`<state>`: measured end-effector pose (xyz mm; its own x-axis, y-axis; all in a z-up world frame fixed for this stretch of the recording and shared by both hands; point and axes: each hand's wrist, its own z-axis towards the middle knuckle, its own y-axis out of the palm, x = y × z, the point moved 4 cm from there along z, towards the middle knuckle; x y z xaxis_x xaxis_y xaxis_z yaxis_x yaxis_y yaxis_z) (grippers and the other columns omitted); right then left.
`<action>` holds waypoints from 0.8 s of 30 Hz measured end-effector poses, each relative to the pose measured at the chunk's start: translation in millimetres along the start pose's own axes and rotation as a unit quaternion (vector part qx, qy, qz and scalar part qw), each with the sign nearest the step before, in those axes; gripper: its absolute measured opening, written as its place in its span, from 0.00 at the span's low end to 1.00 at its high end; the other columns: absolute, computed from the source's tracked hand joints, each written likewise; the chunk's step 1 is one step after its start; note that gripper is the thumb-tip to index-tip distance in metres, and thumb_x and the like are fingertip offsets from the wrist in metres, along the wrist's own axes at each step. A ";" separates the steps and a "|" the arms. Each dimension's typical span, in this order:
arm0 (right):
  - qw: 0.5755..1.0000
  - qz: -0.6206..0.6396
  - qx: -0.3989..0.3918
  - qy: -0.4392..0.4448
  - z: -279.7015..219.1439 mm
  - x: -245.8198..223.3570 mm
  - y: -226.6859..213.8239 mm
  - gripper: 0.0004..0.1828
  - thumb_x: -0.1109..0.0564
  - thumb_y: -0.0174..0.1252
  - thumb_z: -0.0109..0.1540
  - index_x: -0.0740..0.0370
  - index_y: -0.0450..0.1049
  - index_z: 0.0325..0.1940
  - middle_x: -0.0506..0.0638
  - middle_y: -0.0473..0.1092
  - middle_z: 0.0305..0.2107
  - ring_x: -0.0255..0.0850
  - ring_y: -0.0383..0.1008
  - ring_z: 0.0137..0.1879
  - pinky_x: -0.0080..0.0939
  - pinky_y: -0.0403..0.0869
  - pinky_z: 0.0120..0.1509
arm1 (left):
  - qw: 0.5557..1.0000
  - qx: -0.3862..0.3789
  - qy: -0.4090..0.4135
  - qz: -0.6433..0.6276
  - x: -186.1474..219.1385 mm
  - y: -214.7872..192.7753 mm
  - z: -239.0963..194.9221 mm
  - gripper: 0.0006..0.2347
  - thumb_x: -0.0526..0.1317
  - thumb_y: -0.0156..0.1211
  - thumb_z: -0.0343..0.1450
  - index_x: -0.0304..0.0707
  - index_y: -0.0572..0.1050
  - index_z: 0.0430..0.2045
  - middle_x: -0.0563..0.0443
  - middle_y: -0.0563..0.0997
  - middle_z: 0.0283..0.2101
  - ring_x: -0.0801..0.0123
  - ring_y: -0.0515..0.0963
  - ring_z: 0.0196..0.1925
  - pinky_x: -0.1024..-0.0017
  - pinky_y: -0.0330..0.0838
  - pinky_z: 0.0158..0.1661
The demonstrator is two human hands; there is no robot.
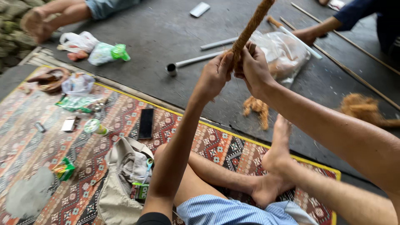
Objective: The person sits on a mat and wraps brown fibrous material around a white cylindrical rod. They repeatedly pull strands from a nearby pile, wrap them tightly around the rod, and use a white stick to press and secure the layers.
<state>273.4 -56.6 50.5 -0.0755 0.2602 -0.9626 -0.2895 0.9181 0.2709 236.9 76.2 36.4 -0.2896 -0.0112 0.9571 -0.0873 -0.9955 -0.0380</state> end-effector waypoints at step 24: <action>0.864 -0.488 0.003 0.124 -89.1 86.2 -166.6 0.08 0.54 0.53 0.64 0.56 0.68 0.47 0.54 0.65 0.14 0.41 0.61 0.20 0.46 0.63 0.30 | 0.913 -0.240 -0.200 0.262 -160.0 131.6 4.4 0.18 0.59 0.45 0.75 0.58 0.77 0.49 0.40 0.84 0.38 0.43 0.83 0.43 0.49 0.74 0.43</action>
<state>230.2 -213.8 -78.1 -0.0004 -0.7098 -0.7044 -0.3266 0.6659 -0.6708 275.9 -53.4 -120.5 -0.0481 -0.6029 0.7964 -0.4727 -0.6886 -0.5498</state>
